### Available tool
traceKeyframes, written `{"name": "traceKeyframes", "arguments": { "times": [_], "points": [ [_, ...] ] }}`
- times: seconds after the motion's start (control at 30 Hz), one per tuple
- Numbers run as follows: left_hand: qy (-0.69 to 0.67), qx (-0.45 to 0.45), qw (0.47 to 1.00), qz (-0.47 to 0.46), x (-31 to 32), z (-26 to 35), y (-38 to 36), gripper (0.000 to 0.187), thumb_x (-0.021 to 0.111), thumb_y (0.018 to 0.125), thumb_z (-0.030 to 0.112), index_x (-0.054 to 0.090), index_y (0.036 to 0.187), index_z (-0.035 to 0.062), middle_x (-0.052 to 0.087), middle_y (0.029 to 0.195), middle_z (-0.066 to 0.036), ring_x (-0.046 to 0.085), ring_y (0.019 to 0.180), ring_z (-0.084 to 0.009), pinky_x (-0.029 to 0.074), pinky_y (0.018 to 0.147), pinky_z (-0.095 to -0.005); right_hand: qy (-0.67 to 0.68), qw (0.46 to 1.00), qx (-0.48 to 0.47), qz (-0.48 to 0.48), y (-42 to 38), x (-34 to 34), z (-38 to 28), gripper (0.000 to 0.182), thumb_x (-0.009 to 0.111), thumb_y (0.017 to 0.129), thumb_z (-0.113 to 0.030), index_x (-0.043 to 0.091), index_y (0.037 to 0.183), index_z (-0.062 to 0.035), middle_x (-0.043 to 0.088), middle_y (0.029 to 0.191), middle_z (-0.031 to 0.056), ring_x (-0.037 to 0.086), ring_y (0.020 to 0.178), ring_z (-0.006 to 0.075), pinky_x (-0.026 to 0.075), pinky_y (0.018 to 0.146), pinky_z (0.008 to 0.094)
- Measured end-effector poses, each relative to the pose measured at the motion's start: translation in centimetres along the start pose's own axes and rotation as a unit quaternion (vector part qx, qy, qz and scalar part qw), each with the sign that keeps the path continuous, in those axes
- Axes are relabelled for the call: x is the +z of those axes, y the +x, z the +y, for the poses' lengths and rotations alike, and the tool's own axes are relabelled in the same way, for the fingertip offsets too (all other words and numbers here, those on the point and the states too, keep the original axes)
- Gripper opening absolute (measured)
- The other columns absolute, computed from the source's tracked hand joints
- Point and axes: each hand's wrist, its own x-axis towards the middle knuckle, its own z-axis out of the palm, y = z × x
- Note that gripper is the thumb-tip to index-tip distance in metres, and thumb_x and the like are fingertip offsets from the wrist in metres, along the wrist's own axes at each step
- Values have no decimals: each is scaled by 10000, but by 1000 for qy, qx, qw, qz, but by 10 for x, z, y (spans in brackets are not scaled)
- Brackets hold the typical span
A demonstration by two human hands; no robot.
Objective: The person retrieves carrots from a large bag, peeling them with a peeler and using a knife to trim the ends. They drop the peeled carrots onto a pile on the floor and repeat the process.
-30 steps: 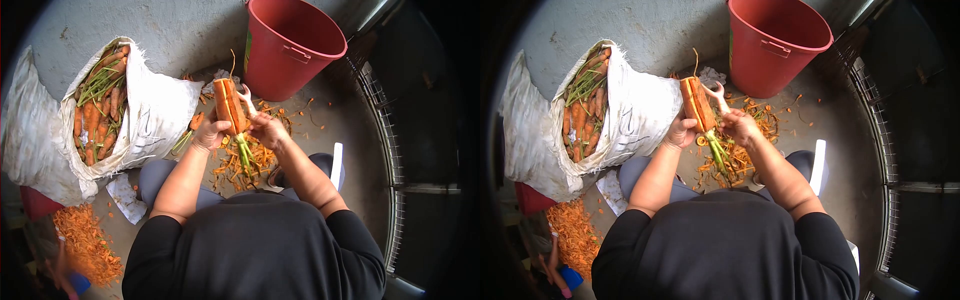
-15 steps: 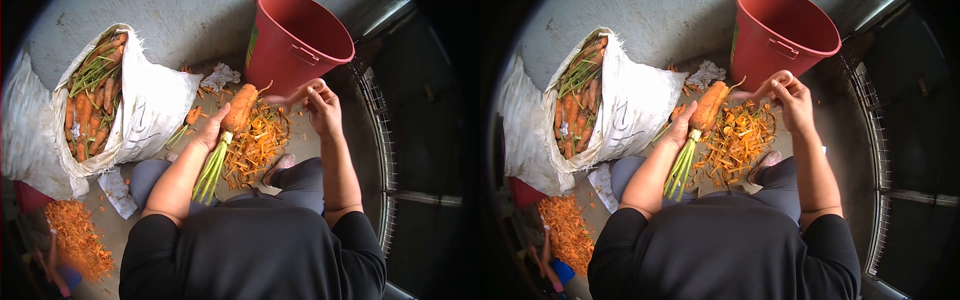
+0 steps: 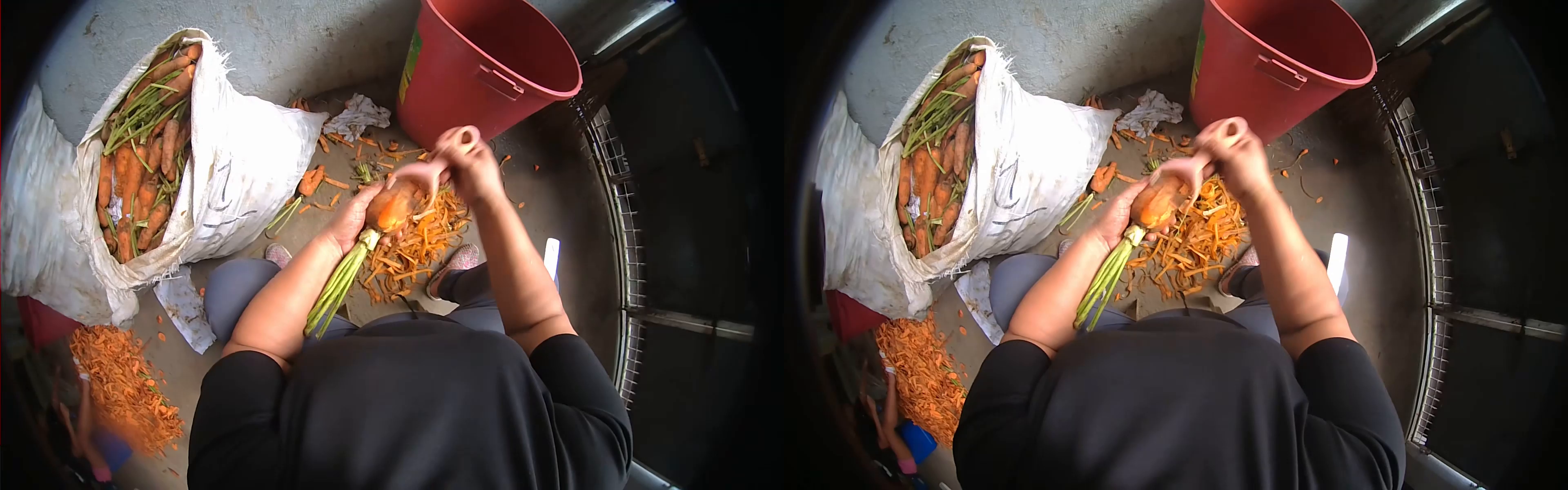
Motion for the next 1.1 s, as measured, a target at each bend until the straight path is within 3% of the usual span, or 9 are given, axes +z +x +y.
{"name": "traceKeyframes", "arguments": {
  "times": [0.1,0.17,0.3,0.43,0.63,0.7,0.9,0.97,1.1],
  "points": [
    [-29,-11,1000,-6,-3,-5,-5,519,400,889,469,457,1156,27,591,872,-186,614,650,-235,476,412,-248,-126,970,-44,202,30,-93,8,204,663,787,-182,496,840,-77,569,650,60,523,469,126,408,378,230],
    [-21,6,1000,13,0,0,-8,549,429,872,485,456,1152,13,586,872,-201,615,671,-245,481,421,-253,-30,948,-34,314,22,-106,-3,229,664,791,-207,471,812,-86,555,636,51,499,451,116,399,380,229],
    [-31,10,999,7,-6,-4,0,564,427,865,493,466,1133,-2,600,861,-166,620,634,-241,487,403,-254,61,983,-49,167,-3,-33,-14,231,675,784,-205,502,796,-52,554,633,67,514,453,129,413,356,238],
    [-54,2,997,-48,-5,-4,7,520,384,886,458,490,1101,-3,609,822,-142,621,611,-244,504,398,-272,-51,998,-37,-23,-44,34,2,203,690,756,-158,544,781,-20,566,663,58,561,512,125,456,388,229],
    [-65,-9,998,-19,1,-5,-6,532,461,859,448,463,1117,-18,585,819,-177,617,631,-257,506,411,-269,-76,932,-102,340,19,-93,-10,230,689,755,-166,481,748,-67,542,608,46,476,451,108,377,388,229],
    [-65,-4,998,-3,2,-6,-6,556,522,829,448,449,1139,-8,572,862,-168,610,649,-259,500,413,-272,-29,948,-93,302,11,-85,-12,217,683,761,-170,491,749,-69,551,632,45,496,475,108,374,385,224],
    [-91,3,996,14,4,-14,14,599,486,834,502,475,1134,-17,583,945,-161,624,713,-224,513,432,-279,-40,994,-57,-80,-48,31,13,144,676,750,-76,541,747,-26,596,700,75,567,548,125,456,408,229],
    [-25,-23,997,-63,-6,-10,7,519,440,880,455,479,1141,7,601,918,-131,631,709,-196,548,540,-308,-61,998,0,2,-33,15,10,145,683,742,-88,555,740,-21,593,662,78,565,521,124,452,400,228],
    [-23,-24,999,-2,6,-12,-2,544,495,849,465,466,1135,4,583,881,-147,625,669,-236,512,436,-293,-158,951,-105,244,20,-83,7,177,693,733,-110,528,732,-47,572,633,60,503,463,103,369,367,226]
  ]
}}
